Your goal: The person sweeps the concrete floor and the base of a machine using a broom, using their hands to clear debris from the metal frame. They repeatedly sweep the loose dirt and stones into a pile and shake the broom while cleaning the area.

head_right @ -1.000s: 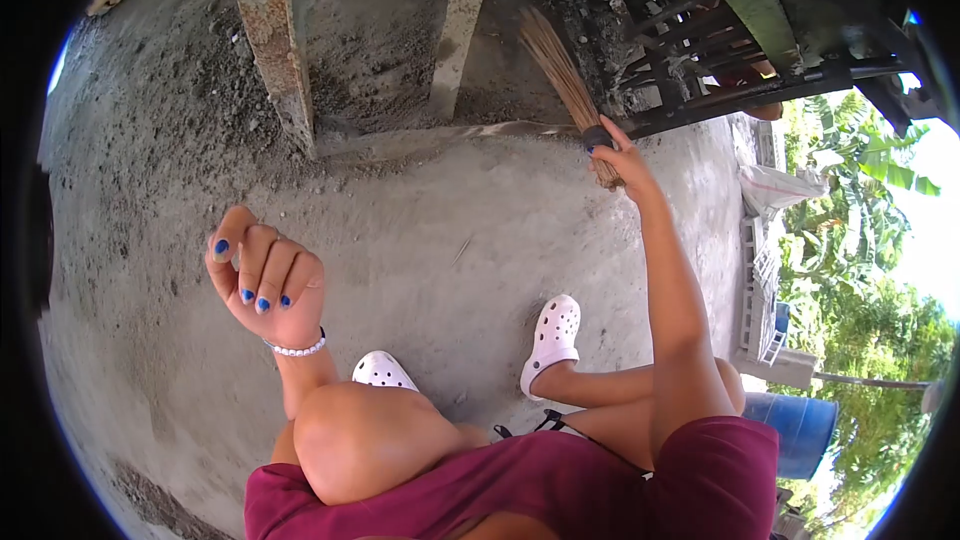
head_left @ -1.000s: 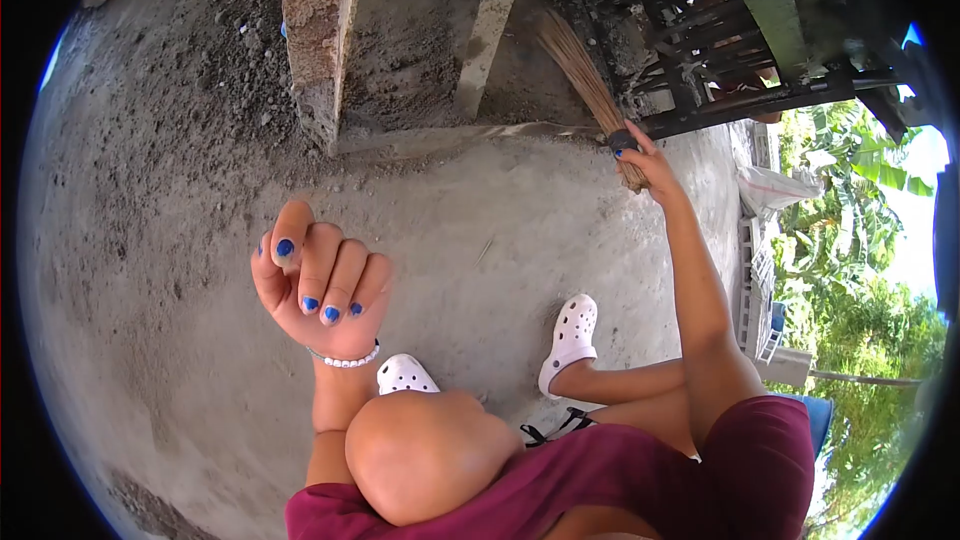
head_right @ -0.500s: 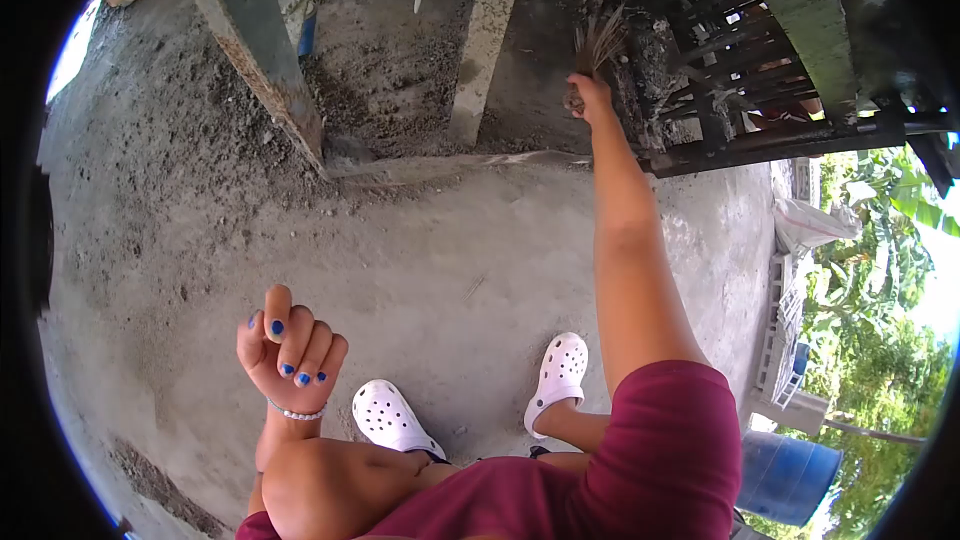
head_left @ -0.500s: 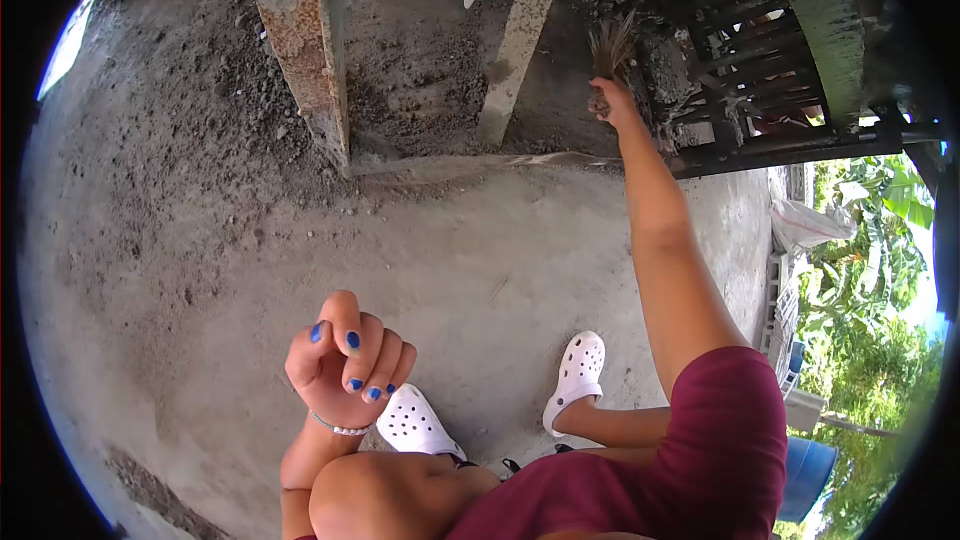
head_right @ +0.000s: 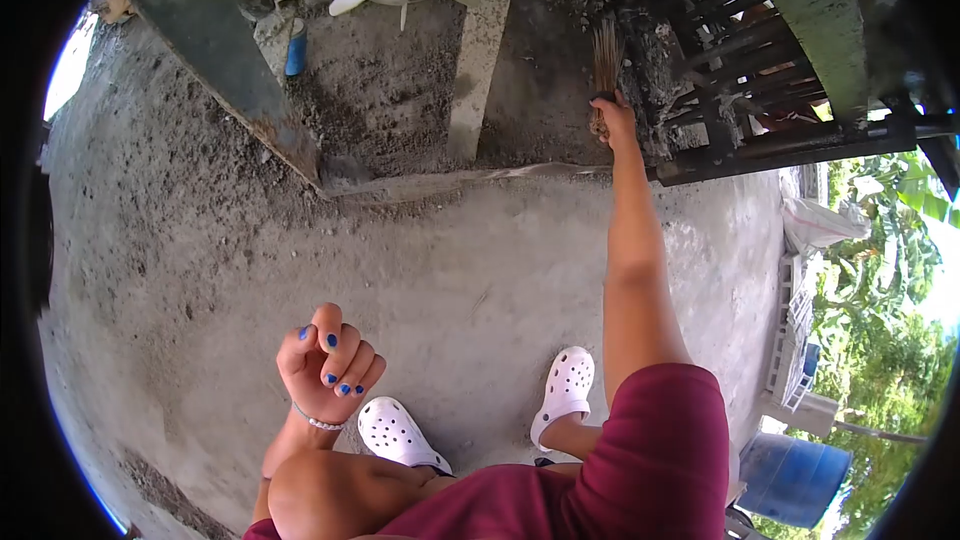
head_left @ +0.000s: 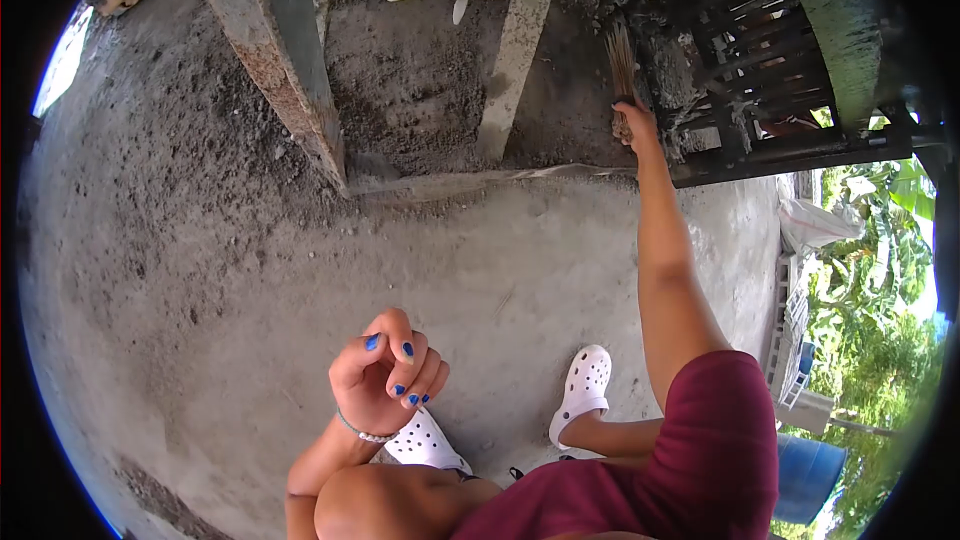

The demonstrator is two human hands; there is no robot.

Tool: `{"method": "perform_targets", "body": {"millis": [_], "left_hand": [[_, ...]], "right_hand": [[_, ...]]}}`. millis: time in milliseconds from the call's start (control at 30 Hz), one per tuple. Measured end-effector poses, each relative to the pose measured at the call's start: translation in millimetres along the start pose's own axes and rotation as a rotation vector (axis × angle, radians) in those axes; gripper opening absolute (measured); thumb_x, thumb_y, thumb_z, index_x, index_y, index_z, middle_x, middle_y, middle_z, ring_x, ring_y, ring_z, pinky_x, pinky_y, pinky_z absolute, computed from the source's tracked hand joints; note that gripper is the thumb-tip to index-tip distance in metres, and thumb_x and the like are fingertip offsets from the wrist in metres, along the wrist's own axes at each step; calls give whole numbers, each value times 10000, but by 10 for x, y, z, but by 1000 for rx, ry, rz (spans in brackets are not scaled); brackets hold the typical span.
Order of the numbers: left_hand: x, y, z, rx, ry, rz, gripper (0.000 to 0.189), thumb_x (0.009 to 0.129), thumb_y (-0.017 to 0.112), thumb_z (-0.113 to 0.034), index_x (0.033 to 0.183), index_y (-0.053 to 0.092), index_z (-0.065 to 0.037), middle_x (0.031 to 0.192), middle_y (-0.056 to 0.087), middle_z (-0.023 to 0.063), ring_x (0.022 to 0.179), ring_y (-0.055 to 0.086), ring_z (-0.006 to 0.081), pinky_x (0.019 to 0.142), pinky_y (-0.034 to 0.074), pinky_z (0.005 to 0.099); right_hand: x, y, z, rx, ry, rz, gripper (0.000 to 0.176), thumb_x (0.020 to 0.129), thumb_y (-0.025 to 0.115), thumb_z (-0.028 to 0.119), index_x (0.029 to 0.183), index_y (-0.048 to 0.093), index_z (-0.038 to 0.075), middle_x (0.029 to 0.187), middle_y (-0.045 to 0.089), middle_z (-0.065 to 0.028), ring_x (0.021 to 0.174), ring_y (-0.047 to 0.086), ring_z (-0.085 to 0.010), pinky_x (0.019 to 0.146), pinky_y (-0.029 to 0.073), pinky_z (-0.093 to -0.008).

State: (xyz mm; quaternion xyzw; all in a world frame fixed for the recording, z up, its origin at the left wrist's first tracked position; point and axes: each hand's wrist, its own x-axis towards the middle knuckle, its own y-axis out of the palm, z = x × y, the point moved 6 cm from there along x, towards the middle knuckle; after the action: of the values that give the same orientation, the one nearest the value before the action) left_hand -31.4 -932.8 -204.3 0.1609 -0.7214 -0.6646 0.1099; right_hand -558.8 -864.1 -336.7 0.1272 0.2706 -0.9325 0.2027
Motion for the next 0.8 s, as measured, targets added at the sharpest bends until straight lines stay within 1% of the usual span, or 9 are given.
{"method": "perform_targets", "body": {"millis": [200,233,333,367,467,533,667,700,800], "left_hand": [[5,-54,82,3,-37,-40,211,866,377,-231,810,514,-81,505,414,-11,438,405,110,471,325,248],[19,-68,71,-8,-29,-39,211,867,376,-230,811,515,-81,505,413,-11,438,405,111,470,326,248],[44,-60,49,-39,-3,-28,210,868,377,-225,813,518,-80,503,410,-11,438,404,112,467,329,250],[38,-50,38,-40,4,-26,209,868,377,-223,814,518,-79,502,409,-10,438,404,113,466,330,251],[18,-32,69,-11,-15,-24,209,871,374,-216,814,520,-78,502,410,-9,443,405,112,466,332,251],[34,-30,118,2,-43,-22,210,872,373,-215,816,522,-77,503,408,-9,447,407,112,469,333,249],[111,-53,274,-49,-93,-23,210,874,375,-214,821,525,-77,500,397,-13,456,410,111,473,333,247],[125,-45,320,-73,-113,-9,212,876,375,-216,824,526,-76,498,389,-16,455,407,108,477,328,246],[97,-53,399,-93,-148,-7,214,877,369,-225,814,504,-72,504,418,-7,445,407,114,461,348,257]], "right_hand": [[-581,419,358,-221,-134,350,671,735,609,98,1343,335,163,673,570,-37,483,504,-125,386,371,-281],[-659,315,295,-172,-195,372,670,692,649,110,1310,406,197,755,575,-37,539,505,-125,427,392,-312],[-847,60,201,-4,-297,315,636,702,644,94,1294,432,190,764,587,-41,551,530,-127,423,396,-301],[-646,-29,122,39,-318,192,661,694,657,106,1304,416,182,777,597,-48,547,542,-140,412,396,-308],[-122,91,8,99,-5,74,642,729,627,149,1322,380,176,749,601,-66,559,563,-146,434,435,-294],[-219,662,197,-26,-46,271,718,688,657,184,1336,350,152,779,598,-73,527,535,-163,401,419,-339],[-818,1364,432,-577,-335,411,745,649,666,256,1325,368,166,839,615,-109,647,585,-198,446,468,-335],[-1127,1310,575,-651,-287,469,705,655,666,223,1306,402,160,923,624,-126,736,604,-208,553,497,-319],[-975,821,558,-464,-716,566,662,671,657,129,1291,428,166,957,625,-119,743,608,-184,618,490,-290]]}}
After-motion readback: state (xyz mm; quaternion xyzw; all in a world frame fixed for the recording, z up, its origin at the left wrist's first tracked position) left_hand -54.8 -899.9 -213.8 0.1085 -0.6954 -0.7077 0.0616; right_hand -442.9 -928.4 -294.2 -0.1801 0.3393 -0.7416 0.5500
